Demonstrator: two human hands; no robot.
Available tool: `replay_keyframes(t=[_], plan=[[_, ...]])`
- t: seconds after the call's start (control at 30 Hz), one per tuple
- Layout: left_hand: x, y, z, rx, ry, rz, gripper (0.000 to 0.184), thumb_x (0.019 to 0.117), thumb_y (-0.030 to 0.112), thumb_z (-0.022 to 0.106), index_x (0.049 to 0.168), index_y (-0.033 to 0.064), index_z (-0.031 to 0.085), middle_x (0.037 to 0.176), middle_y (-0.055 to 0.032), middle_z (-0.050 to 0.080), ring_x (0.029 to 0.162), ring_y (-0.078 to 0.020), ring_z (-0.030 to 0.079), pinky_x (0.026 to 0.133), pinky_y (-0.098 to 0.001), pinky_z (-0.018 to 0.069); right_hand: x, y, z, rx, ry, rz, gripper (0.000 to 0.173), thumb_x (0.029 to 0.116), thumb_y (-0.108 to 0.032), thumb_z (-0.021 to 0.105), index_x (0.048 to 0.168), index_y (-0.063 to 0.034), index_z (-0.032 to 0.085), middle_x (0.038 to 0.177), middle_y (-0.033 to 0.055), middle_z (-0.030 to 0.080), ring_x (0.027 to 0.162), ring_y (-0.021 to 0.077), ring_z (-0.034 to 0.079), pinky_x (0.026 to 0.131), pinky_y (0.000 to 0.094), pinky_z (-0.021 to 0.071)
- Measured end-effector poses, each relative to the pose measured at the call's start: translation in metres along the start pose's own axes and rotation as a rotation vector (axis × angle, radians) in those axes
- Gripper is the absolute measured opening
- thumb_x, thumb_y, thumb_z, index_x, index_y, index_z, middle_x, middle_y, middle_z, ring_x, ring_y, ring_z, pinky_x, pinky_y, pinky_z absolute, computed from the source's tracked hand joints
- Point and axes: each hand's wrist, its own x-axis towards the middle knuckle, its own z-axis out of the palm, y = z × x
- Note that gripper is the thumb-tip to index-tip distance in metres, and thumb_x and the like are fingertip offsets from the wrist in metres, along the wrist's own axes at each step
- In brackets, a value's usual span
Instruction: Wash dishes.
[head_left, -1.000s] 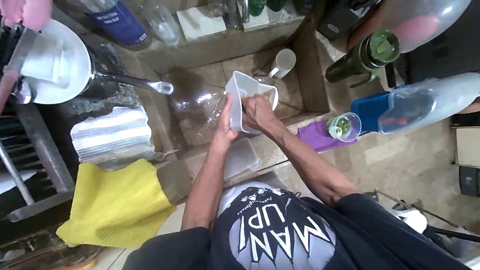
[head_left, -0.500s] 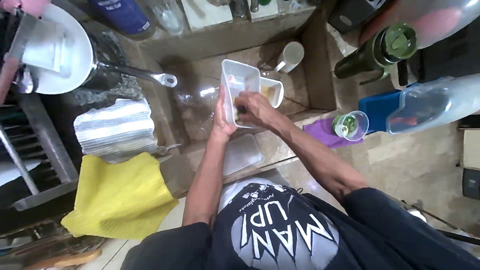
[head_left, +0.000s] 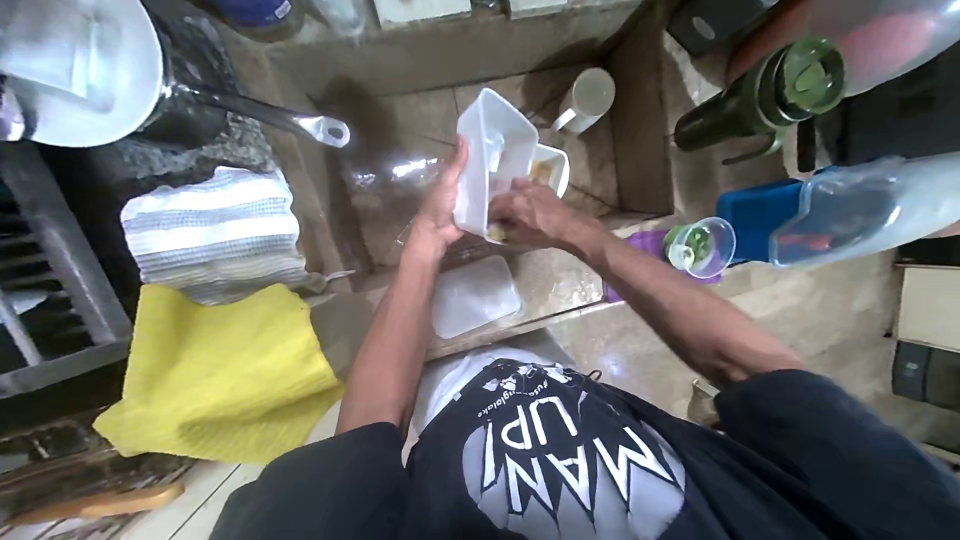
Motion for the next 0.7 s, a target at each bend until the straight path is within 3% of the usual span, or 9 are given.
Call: replay_keyframes(t=[0.03, 0.1, 0.17, 0.3, 0.37, 0.43, 0.53, 0.63, 0.7], plan=[[-0.002, 0.001, 0.002, 0.056, -0.011, -0.064, 0.058, 0.1081, 0.057, 0.032, 0.144, 0.0155, 0.05, 0.12, -0.0084, 0.069, 0.105, -0.0213, 0.069, 0.088, -0.0426, 0.0608, -0.002, 0.008, 0.0, -0.125, 0.023, -0.011, 0.023, 0.0922, -0.018, 0.065, 0.111, -0.0207, 0.077, 0.113, 0.0058, 0.073, 0.112, 0.0352, 0.062, 0.093, 0.0609, 0.0449], [-0.002, 0.002, 0.004, 0.074, -0.057, -0.165, 0.059, 0.107, 0.059, 0.033, 0.138, 0.0133, 0.055, 0.114, -0.0093, 0.071, 0.101, -0.0221, 0.071, 0.085, -0.0438, 0.062, 0.0, 0.02, -0.009, -0.295, 0.19, -0.026, 0.02, 0.0957, -0.015, 0.059, 0.106, -0.017, 0.076, 0.106, 0.0098, 0.074, 0.107, 0.0398, 0.064, 0.092, 0.0633, 0.0438], [-0.005, 0.004, 0.002, 0.01, -0.133, -0.211, 0.061, 0.1076, 0.058, 0.031, 0.14, 0.0128, 0.054, 0.119, -0.0106, 0.069, 0.106, -0.0235, 0.069, 0.089, -0.0453, 0.0607, 0.001, 0.03, -0.019, -0.346, 0.273, 0.032, 0.024, 0.0979, -0.014, 0.055, 0.113, -0.015, 0.074, 0.112, 0.0102, 0.073, 0.11, 0.0396, 0.063, 0.095, 0.0632, 0.0437], [-0.006, 0.008, 0.002, 0.015, -0.109, -0.183, 0.054, 0.1086, 0.053, 0.034, 0.136, 0.0122, 0.056, 0.113, -0.0086, 0.071, 0.101, -0.0207, 0.071, 0.087, -0.0421, 0.0617, -0.013, 0.017, -0.009, -0.217, 0.162, 0.006, 0.029, 0.0948, -0.015, 0.057, 0.12, -0.0162, 0.071, 0.118, 0.0114, 0.072, 0.105, 0.0379, 0.069, 0.083, 0.0624, 0.0537], [-0.001, 0.005, -0.002, 0.014, -0.059, -0.199, 0.055, 0.1075, 0.056, 0.036, 0.133, 0.0123, 0.059, 0.109, -0.0084, 0.072, 0.096, -0.0202, 0.072, 0.082, -0.041, 0.0624, -0.019, 0.006, -0.002, -0.178, 0.028, -0.088, 0.03, 0.0949, -0.014, 0.057, 0.12, -0.0194, 0.072, 0.122, 0.006, 0.072, 0.104, 0.0316, 0.07, 0.083, 0.0583, 0.0565], [0.001, 0.003, -0.002, 0.029, -0.072, -0.235, 0.057, 0.1075, 0.057, 0.035, 0.134, 0.0117, 0.058, 0.11, -0.0091, 0.072, 0.096, -0.0209, 0.072, 0.082, -0.0416, 0.0625, -0.019, 0.011, -0.008, -0.192, -0.029, -0.08, 0.031, 0.0958, -0.018, 0.057, 0.123, -0.0213, 0.071, 0.123, 0.0058, 0.072, 0.106, 0.0328, 0.07, 0.084, 0.0596, 0.0551], [-0.006, 0.01, 0.004, 0.063, -0.09, -0.266, 0.056, 0.1081, 0.056, 0.032, 0.131, 0.0128, 0.059, 0.106, -0.0073, 0.072, 0.092, -0.0194, 0.072, 0.079, -0.0406, 0.0631, -0.017, 0.035, -0.018, -0.199, 0.089, -0.002, 0.034, 0.095, -0.018, 0.057, 0.126, -0.0197, 0.069, 0.122, 0.0092, 0.072, 0.104, 0.0355, 0.07, 0.082, 0.0628, 0.054], [-0.003, 0.003, 0.008, 0.025, 0.04, -0.202, 0.054, 0.1071, 0.054, 0.04, 0.136, 0.0112, 0.057, 0.111, -0.0091, 0.072, 0.097, -0.022, 0.071, 0.083, -0.0422, 0.0622, -0.026, 0.015, 0.007, -0.051, 0.111, -0.037, 0.031, 0.096, -0.012, 0.057, 0.123, -0.0177, 0.07, 0.117, 0.0087, 0.073, 0.1, 0.0332, 0.071, 0.083, 0.0613, 0.0559], [0.003, -0.006, 0.008, -0.009, 0.11, -0.165, 0.056, 0.1063, 0.056, 0.041, 0.142, 0.0143, 0.052, 0.119, -0.0097, 0.069, 0.102, -0.0234, 0.07, 0.085, -0.0424, 0.0614, -0.034, 0.001, 0.029, 0.116, 0.12, -0.004, 0.027, 0.0987, -0.008, 0.054, 0.12, -0.0097, 0.07, 0.109, 0.0135, 0.073, 0.098, 0.0324, 0.072, 0.085, 0.0573, 0.0562]])
